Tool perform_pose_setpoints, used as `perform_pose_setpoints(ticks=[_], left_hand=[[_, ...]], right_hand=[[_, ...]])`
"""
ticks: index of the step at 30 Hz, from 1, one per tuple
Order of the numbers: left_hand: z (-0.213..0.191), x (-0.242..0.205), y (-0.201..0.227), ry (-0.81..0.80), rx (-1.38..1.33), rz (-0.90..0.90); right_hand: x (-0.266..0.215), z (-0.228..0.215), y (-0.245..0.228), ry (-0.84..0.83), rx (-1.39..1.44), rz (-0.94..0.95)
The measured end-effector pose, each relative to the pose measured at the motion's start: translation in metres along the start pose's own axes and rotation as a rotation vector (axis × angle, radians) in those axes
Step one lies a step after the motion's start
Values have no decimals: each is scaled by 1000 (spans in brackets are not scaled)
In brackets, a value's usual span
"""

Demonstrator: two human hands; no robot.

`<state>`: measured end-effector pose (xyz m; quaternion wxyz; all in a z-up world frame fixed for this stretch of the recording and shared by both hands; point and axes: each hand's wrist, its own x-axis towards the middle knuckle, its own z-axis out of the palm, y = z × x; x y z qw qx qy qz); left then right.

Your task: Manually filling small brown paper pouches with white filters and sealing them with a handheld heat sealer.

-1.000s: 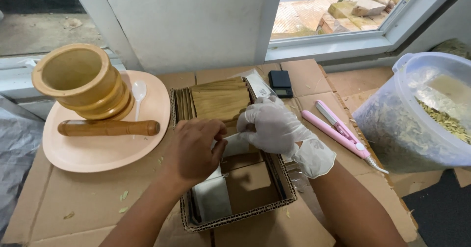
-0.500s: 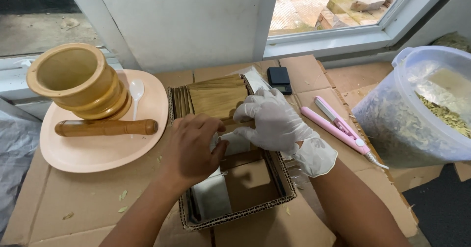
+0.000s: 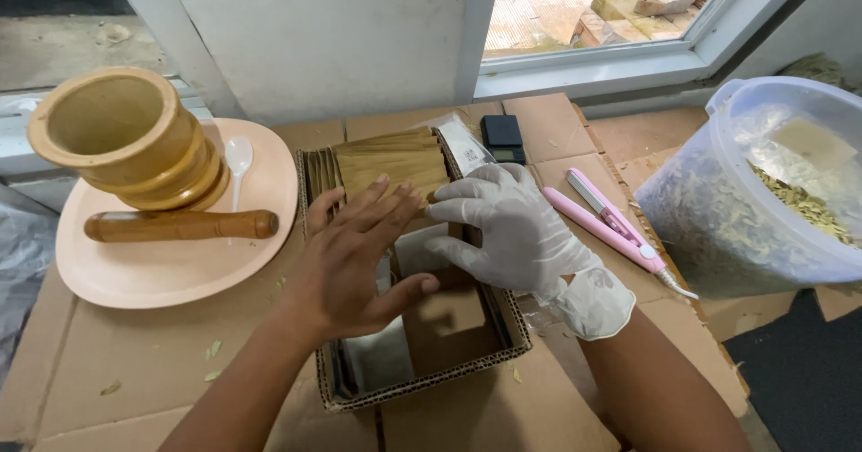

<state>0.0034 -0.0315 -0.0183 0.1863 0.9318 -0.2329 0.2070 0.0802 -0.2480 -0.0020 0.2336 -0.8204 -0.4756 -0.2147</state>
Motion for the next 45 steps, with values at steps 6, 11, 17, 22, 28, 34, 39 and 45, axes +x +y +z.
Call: perform_pose_setpoints(ticks=[6, 11, 17, 22, 28, 34, 39, 45], left_hand=[[-10, 10, 6, -161, -30, 25], [-3, 23, 13, -224, 8, 120], [6, 40, 10, -294, -3, 123], [16, 72, 18, -332, -15, 153], [56, 125, 38, -423, 32, 243], [94, 183, 71, -744, 163, 167], [100, 213, 95, -941, 181, 119], [114, 210, 89, -874, 200, 153]], right_hand=[[-19, -16, -2, 16, 32, 20], [-28, -16, 4, -32, 11, 24], [-39, -18, 17, -15, 12, 104], [-41, -40, 31, 8, 56, 239], [-49, -70, 64, -24, 43, 388], [-68, -81, 104, -368, -93, 947], [-78, -67, 129, -662, -243, 1199], [-91, -41, 161, -659, -293, 1189]])
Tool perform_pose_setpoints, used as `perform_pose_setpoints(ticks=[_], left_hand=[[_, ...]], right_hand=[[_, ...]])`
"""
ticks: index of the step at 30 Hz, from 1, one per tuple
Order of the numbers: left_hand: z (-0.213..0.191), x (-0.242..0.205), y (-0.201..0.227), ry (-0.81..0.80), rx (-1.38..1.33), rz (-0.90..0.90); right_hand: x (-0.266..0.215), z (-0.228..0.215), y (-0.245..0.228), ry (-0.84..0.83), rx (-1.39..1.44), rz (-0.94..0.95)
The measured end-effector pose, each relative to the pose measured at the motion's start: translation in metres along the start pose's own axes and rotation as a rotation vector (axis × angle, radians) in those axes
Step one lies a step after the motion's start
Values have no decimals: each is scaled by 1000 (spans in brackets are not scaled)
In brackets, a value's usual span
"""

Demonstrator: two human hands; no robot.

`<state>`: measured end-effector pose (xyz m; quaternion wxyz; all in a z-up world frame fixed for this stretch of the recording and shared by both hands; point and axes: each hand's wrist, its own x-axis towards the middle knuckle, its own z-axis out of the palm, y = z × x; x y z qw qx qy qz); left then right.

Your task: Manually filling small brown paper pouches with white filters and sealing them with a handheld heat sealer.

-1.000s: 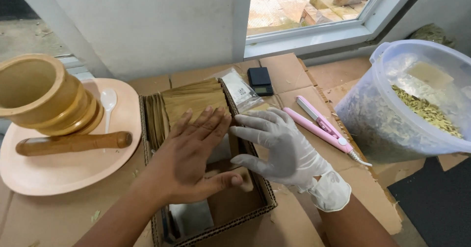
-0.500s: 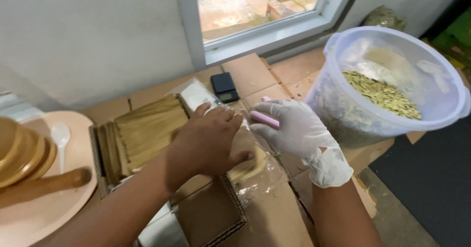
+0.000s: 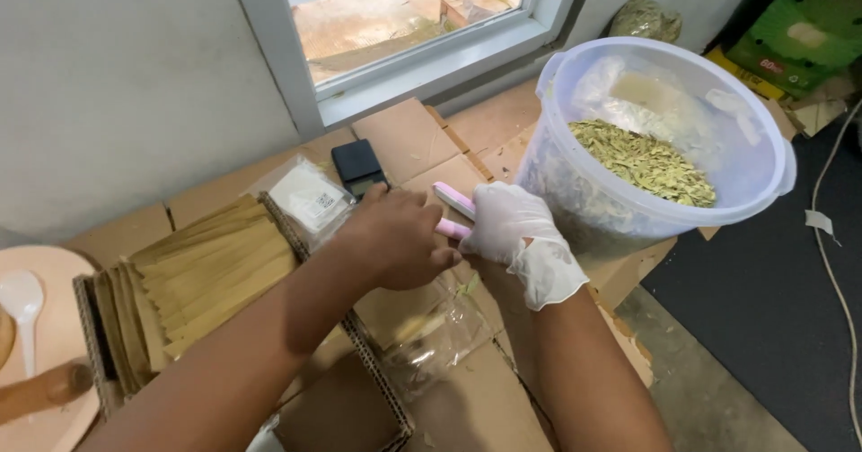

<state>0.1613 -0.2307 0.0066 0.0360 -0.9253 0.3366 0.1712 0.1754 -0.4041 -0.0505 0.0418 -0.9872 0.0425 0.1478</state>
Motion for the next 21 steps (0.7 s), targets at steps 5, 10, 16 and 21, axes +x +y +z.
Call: perform_pose_setpoints(ticks=[5, 10, 16, 21], left_hand=[[7, -47, -18, 232, -134, -39], [8, -102, -34, 313, -170, -54], [36, -166, -49, 571, -164, -72], [67, -207, -57, 823, -222, -165]], right_hand=[[-67, -55, -43, -17, 104, 23], [-63, -31, -42, 193, 391, -155], [-90, -12, -80, 320, 721, -550], [-100, 4, -116, 487, 574, -881]])
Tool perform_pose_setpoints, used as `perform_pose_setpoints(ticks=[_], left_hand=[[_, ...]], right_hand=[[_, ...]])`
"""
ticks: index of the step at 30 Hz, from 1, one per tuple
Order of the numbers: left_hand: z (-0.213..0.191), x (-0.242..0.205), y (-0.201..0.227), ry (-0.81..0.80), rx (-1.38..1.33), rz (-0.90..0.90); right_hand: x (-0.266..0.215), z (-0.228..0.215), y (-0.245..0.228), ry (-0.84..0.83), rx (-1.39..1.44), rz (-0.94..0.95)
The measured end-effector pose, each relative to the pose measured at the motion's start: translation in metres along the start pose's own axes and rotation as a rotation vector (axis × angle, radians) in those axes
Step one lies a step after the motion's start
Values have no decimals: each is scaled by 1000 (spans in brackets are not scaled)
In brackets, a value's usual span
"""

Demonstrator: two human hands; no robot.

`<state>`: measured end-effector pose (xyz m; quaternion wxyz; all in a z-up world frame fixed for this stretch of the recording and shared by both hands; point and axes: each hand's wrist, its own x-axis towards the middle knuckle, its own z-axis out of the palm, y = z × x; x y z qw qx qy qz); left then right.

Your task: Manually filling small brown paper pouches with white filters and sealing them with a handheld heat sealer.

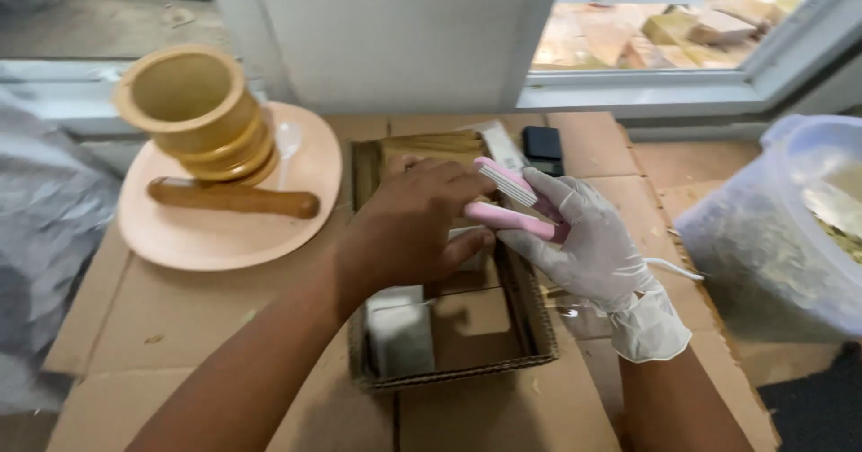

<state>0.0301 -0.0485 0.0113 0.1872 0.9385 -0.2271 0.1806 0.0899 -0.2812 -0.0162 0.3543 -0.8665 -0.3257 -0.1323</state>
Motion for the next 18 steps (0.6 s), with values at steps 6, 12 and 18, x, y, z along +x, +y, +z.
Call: perform_pose_setpoints(ticks=[6, 12, 18], left_hand=[[5, -36, -15, 117, 20, -262], [17, -44, -18, 183, -46, -336], [10, -43, -13, 31, -28, -371]], right_hand=[[12, 13, -16, -62, -136, -210], [12, 38, -6, 50, -235, -309], [10, 34, -12, 136, -292, -453]])
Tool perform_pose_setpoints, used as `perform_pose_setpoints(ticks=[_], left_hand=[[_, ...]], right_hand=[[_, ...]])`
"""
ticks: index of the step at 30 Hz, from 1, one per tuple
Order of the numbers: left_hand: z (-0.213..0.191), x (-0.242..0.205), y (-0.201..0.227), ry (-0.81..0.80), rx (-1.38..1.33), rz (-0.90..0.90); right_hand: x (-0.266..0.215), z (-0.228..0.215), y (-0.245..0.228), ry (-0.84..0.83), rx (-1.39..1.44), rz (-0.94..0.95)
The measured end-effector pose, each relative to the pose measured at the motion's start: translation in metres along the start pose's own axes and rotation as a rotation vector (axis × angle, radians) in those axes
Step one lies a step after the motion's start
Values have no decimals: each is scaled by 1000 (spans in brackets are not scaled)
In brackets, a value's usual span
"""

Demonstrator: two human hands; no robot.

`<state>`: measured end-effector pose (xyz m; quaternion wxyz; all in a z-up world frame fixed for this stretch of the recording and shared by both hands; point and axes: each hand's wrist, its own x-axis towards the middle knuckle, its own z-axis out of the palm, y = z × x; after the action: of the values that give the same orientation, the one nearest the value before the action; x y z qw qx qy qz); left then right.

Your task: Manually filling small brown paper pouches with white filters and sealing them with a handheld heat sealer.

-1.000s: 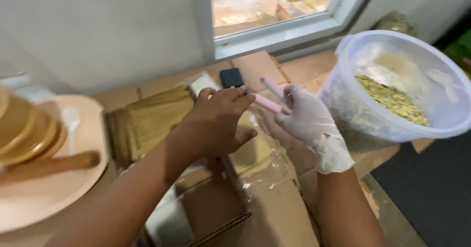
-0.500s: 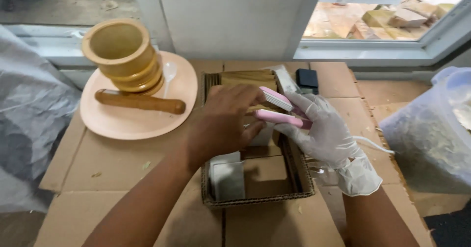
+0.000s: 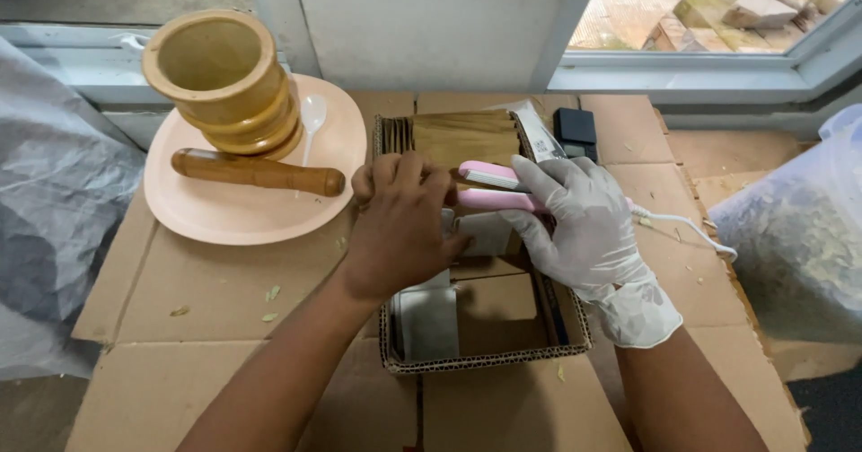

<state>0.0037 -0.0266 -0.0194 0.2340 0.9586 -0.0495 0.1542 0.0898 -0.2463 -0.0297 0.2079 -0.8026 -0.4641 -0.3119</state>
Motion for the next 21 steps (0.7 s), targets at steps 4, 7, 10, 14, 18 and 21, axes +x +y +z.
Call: perform_pose_setpoints(ticks=[4, 7, 10, 14, 18, 21], left_hand=[[10, 2, -5, 28, 17, 47], [14, -1, -7, 77, 155, 90], [18, -1, -8, 108, 97, 95], [27, 3, -14, 120, 110, 79], [31, 4, -18, 125, 56, 51], [27, 5, -16, 115, 38, 52]], right_hand=[[3, -8, -8, 56, 89, 0], [-7, -6, 3, -26, 43, 6], [-9, -5, 4, -45, 55, 7], [-8, -6, 5, -89, 84, 15], [-8, -6, 5, -121, 107, 40], [-7, -6, 4, -112, 111, 42]])
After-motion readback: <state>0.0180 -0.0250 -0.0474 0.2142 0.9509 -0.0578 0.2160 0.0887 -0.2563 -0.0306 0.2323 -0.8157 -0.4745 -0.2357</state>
